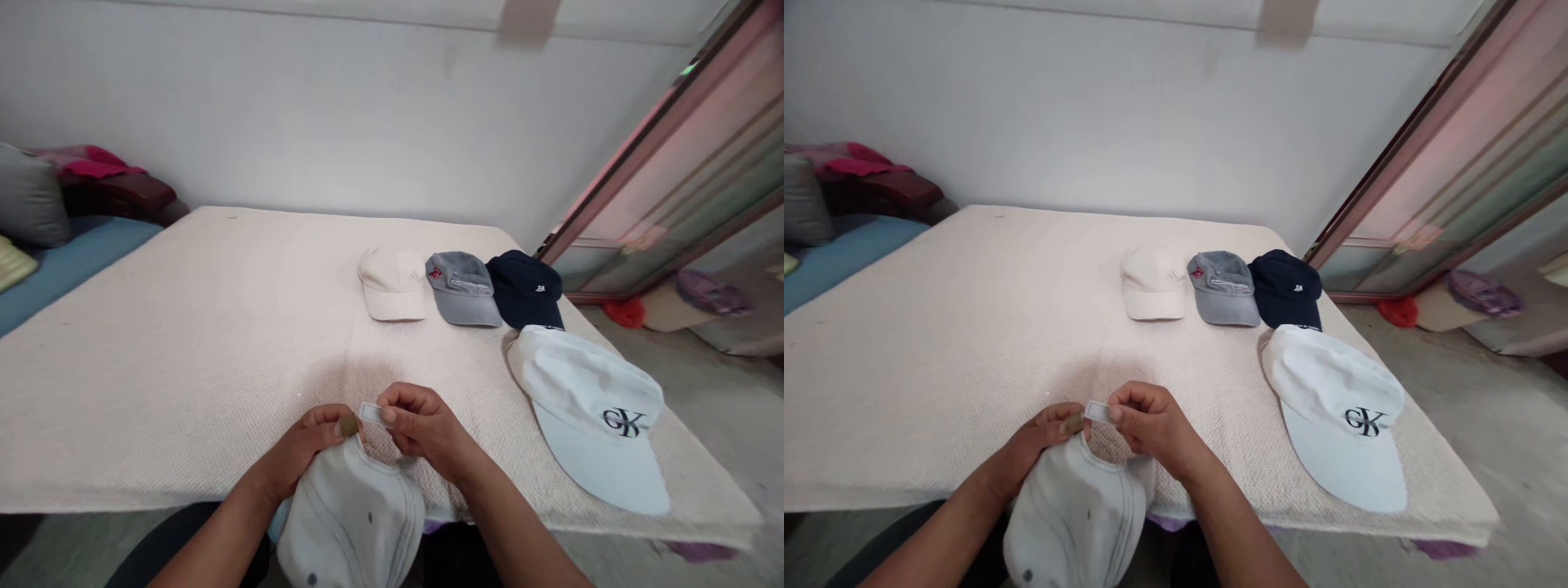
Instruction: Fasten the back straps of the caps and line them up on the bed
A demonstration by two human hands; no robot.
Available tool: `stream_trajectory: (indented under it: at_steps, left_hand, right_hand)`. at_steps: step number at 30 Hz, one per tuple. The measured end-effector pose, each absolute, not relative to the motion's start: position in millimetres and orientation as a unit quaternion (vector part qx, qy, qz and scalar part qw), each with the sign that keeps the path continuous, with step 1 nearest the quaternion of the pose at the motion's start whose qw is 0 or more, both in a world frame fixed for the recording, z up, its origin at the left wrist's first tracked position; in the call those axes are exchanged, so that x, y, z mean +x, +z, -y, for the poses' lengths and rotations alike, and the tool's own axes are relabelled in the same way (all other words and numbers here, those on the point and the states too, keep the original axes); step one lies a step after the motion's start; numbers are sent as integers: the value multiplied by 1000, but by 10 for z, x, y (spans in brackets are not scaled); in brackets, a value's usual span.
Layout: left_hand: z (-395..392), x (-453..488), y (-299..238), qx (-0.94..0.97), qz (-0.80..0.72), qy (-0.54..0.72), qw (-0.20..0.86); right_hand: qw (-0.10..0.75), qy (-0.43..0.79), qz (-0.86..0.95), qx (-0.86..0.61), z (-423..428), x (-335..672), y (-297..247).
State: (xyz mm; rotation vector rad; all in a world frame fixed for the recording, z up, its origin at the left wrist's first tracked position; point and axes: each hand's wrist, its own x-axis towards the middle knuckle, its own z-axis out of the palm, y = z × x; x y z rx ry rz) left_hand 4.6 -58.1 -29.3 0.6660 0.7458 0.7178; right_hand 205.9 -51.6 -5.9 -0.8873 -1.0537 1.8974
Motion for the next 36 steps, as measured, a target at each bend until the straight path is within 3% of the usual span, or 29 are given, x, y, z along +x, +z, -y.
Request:
stream_trajectory:
  at_steps: [11,18,36]
  left_hand:
    - [566,54,-278,311,-366,328,813]
    - [571,48,-273,337,-349,321,814]
    - [547,48,-309,334,-368,307,812]
  right_hand:
    - [343,748,443,-355,550,2026,-11]
    - [382,738,403,-384,526,2069,-20]
    - [330,759,428,-364,543,2092,-19]
